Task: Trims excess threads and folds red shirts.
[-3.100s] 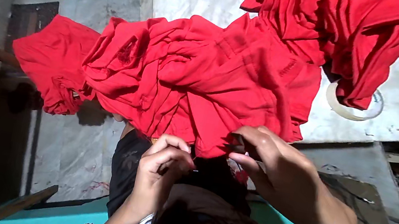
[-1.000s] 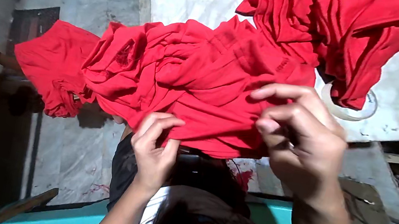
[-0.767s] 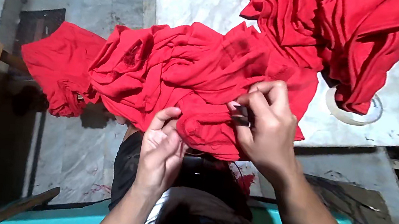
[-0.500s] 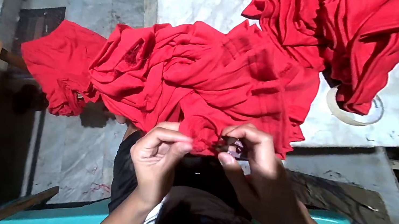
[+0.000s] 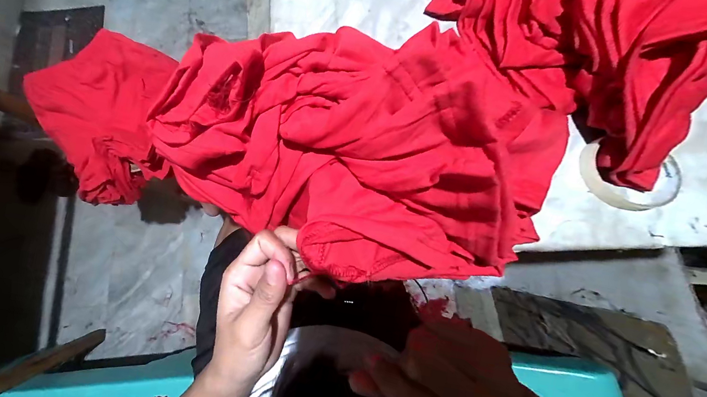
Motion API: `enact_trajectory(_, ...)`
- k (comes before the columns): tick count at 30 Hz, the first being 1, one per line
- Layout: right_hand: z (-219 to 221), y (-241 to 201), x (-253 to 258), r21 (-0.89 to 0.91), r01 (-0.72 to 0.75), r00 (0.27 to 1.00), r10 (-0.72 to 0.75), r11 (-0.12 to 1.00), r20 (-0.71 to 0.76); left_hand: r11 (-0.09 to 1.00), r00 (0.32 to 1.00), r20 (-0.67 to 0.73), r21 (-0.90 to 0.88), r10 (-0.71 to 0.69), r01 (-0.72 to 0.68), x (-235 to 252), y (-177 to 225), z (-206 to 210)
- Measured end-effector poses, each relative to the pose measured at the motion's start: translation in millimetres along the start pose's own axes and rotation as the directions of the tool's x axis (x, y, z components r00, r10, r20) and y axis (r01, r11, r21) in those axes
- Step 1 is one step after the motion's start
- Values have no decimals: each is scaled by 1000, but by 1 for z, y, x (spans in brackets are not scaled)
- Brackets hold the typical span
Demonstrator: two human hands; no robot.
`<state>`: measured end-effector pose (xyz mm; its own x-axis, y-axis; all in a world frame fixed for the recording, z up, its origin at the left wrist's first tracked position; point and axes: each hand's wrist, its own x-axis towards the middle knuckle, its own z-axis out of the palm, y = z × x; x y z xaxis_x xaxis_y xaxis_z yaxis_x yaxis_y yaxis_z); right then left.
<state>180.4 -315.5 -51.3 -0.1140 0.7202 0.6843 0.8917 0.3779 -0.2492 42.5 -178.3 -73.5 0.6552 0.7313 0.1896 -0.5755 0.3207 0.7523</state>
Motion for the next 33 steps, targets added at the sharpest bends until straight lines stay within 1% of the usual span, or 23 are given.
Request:
enact_trajectory(1,-3,2,-1,15,-8,1000,8,1000,4,998,999,32,58,16,-17,-1,0,-2)
enact_trajectory(2,-5,2,-2,22,-24,1000,24,999,1,986,996,88,162,34,-48,-2,-1,-4)
enact_trajectory(3,-7,3,-2,18,-38,999,38,999,-5,955,986,158,281,57,-100,-2,-2,-7)
enact_trajectory(4,-7,3,-1,15,-45,999,45,999,-12,893,972,220,416,86,-173,-2,-4,-8)
enact_trajectory(6,-4,3,1,21,-43,999,44,999,-15,666,943,288,672,167,-324,1,-11,-6)
enact_trajectory(7,-1,3,2,22,-38,999,38,999,-4,549,925,303,744,231,-381,2,-16,-6)
enact_trajectory(9,8,2,4,19,-33,999,32,999,29,390,885,322,808,336,-442,7,-25,-5)
enact_trajectory(10,13,3,3,20,-41,999,40,999,29,358,870,319,816,375,-453,8,-28,-6)
enact_trajectory(11,16,4,2,5,-65,998,65,998,18,376,867,301,808,396,-453,9,-29,-5)
enact_trajectory(12,17,5,0,-39,-117,993,118,992,7,442,881,266,785,391,-434,8,-28,-5)
enact_trajectory(13,15,6,-4,-99,-205,978,207,974,9,541,906,222,741,360,-397,6,-25,-4)
enact_trajectory(14,12,8,-6,-102,-300,953,303,948,15,644,932,184,681,311,-349,4,-21,-4)
enact_trajectory(15,9,14,-6,-82,-365,930,367,927,15,724,954,157,622,257,-297,2,-16,-5)
enact_trajectory(16,8,20,-7,-73,-400,915,403,913,22,779,966,143,573,214,-257,1,-13,-7)
enact_trajectory(17,9,24,-8,-83,-412,909,416,907,29,808,973,140,542,186,-232,-1,-10,-7)
enact_trajectory(19,15,24,-10,-125,-388,919,393,913,24,818,975,149,531,167,-221,-3,-8,-7)
enact_trajectory(23,30,18,-5,-219,-280,959,281,935,-31,773,964,186,578,189,-263,-3,-7,-4)
enact_trajectory(26,31,21,-1,-221,-250,968,239,943,-75,765,964,192,587,185,-264,-5,-6,-4)
enact_trajectory(30,24,26,-2,-153,-313,949,303,937,-86,778,965,158,571,207,-261,-3,-10,-9)
enact_trajectory(33,23,26,-3,-135,-346,938,339,928,-78,752,956,107,596,274,-283,4,-18,-15)
